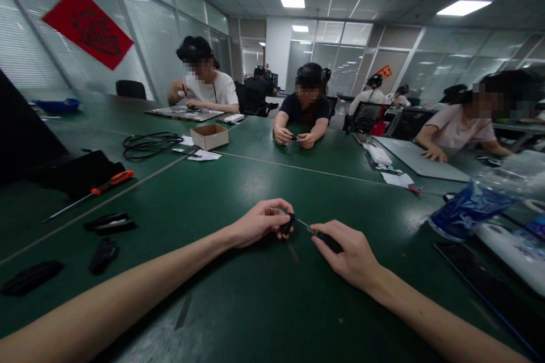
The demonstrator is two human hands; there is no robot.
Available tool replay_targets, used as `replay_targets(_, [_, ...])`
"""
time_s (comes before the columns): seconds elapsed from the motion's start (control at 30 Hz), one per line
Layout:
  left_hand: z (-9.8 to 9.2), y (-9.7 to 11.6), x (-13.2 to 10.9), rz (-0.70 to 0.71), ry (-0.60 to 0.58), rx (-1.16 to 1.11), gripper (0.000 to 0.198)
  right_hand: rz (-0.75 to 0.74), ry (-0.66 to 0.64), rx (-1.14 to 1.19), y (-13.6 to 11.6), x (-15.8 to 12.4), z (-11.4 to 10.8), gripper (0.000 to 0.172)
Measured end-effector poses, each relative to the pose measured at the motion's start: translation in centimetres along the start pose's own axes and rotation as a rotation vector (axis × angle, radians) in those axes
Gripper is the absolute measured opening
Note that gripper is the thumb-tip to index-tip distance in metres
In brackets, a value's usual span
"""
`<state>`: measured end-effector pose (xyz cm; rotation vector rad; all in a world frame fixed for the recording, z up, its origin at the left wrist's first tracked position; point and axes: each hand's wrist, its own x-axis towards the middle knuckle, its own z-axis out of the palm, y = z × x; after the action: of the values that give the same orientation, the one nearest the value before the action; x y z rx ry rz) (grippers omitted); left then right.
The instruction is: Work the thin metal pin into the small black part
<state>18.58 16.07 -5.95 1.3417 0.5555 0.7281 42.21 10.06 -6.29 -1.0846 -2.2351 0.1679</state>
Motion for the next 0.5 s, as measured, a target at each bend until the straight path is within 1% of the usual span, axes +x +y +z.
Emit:
replay_targets(0.3, [-0.10, -0.01, -0.16, -0.016, 0.033, 0.122, 0.029, -0.044, 0.002, -0.038, 0.01, -0.26, -0.01, 0.027])
replay_targets(0.5, [0.05, 0.15, -0.23, -0.009, 0.027, 0.171, 0.030, -0.075, -0.015, -0.016, 0.07, -0.29, -0.20, 0.027])
